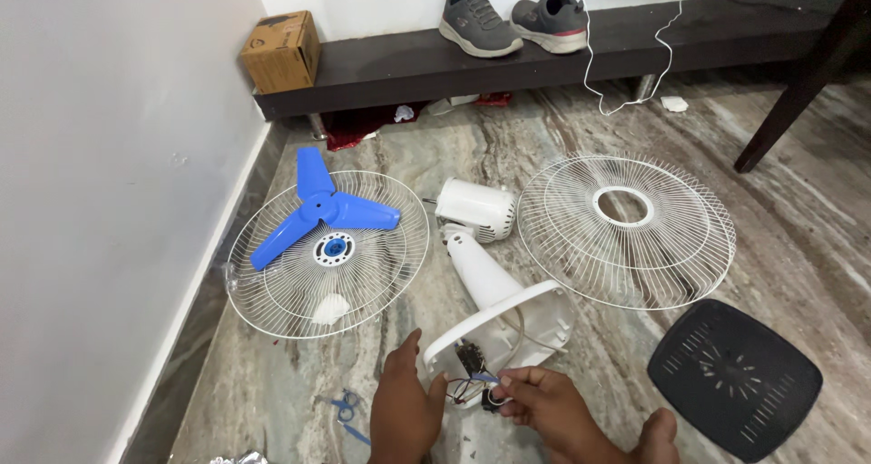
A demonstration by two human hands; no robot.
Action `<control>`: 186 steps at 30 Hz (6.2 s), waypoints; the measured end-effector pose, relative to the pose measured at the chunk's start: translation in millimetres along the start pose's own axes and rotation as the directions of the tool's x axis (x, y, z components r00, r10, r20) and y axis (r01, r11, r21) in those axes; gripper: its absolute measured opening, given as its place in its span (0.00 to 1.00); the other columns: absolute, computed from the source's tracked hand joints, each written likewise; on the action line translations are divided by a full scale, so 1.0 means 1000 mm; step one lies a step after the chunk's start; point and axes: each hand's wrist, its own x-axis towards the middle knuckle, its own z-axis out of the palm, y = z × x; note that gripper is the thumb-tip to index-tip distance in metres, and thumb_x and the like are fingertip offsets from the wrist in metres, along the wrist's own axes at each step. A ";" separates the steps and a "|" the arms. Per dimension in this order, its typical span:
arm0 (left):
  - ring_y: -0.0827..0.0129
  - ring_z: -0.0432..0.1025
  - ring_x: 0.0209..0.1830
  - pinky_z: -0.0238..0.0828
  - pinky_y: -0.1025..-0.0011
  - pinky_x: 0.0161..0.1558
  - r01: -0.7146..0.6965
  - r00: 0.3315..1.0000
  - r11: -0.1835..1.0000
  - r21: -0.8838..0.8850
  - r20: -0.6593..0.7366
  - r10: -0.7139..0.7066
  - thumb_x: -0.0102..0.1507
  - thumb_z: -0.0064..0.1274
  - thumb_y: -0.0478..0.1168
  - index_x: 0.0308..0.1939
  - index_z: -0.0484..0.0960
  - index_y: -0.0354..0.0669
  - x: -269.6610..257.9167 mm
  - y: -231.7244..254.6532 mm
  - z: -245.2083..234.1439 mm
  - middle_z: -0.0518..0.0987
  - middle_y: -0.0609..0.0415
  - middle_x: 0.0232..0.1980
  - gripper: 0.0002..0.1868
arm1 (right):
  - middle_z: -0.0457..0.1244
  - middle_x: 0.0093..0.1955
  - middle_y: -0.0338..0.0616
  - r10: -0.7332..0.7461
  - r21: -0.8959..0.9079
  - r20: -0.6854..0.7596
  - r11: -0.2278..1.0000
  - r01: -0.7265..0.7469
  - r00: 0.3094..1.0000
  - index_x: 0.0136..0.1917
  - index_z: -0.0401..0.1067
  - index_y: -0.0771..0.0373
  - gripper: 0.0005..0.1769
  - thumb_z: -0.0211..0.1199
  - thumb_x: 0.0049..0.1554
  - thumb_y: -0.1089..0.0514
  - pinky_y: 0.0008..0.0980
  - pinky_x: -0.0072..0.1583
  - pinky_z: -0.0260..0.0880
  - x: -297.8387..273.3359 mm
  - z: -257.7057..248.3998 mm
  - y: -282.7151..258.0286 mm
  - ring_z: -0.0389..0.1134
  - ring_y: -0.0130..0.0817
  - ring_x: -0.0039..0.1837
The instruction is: The person disassembles a table fan by removing screws from the base cover using a screwdriver and scissors. They then open the base to access the internal wiring and components.
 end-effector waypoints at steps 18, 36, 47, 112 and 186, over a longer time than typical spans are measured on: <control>0.52 0.68 0.64 0.64 0.57 0.63 -0.079 0.996 0.996 -0.030 0.046 0.080 0.54 0.65 0.40 0.75 0.62 0.49 0.019 0.005 0.008 0.75 0.47 0.62 0.46 | 0.68 0.41 0.36 -0.036 -0.147 -0.140 0.989 0.016 0.990 0.50 0.79 0.61 0.10 0.65 0.58 0.54 0.28 0.43 0.62 0.017 0.004 0.014 0.63 0.24 0.39; 0.62 0.76 0.49 0.76 0.66 0.51 0.088 0.996 0.979 -0.184 -0.018 -0.093 0.53 0.62 0.35 0.73 0.60 0.46 0.000 -0.023 0.010 0.70 0.49 0.65 0.44 | 0.73 0.50 0.47 0.076 0.137 -0.049 0.988 -0.068 0.996 0.58 0.74 0.66 0.19 0.60 0.59 0.53 0.32 0.45 0.66 0.008 -0.007 -0.003 0.68 0.33 0.42; 0.64 0.76 0.46 0.75 0.66 0.50 0.118 0.993 0.979 -0.164 0.014 -0.117 0.56 0.62 0.39 0.69 0.67 0.48 -0.007 -0.013 0.004 0.75 0.51 0.62 0.38 | 0.72 0.52 0.46 0.032 0.056 -0.025 0.998 -0.030 0.999 0.65 0.73 0.65 0.21 0.62 0.59 0.57 0.30 0.44 0.65 0.019 -0.013 0.002 0.68 0.31 0.42; 0.53 0.77 0.52 0.72 0.61 0.53 0.023 0.998 0.991 -0.132 0.058 -0.015 0.57 0.55 0.30 0.55 0.83 0.50 0.001 0.006 -0.003 0.81 0.48 0.50 0.22 | 0.63 0.26 0.40 0.061 -0.360 0.079 0.933 -0.029 0.995 0.44 0.81 0.68 0.14 0.65 0.59 0.53 0.27 0.31 0.57 -0.003 0.034 -0.023 0.57 0.27 0.26; 0.54 0.68 0.61 0.57 0.48 0.58 -0.107 0.994 0.991 0.082 0.003 0.107 0.38 0.77 0.58 0.65 0.63 0.40 -0.018 0.040 0.009 0.72 0.47 0.58 0.59 | 0.67 0.34 0.41 0.230 0.209 0.216 0.938 -0.275 0.949 0.49 0.75 0.68 0.11 0.60 0.61 0.56 0.38 0.48 0.72 0.006 0.013 -0.022 0.71 0.36 0.40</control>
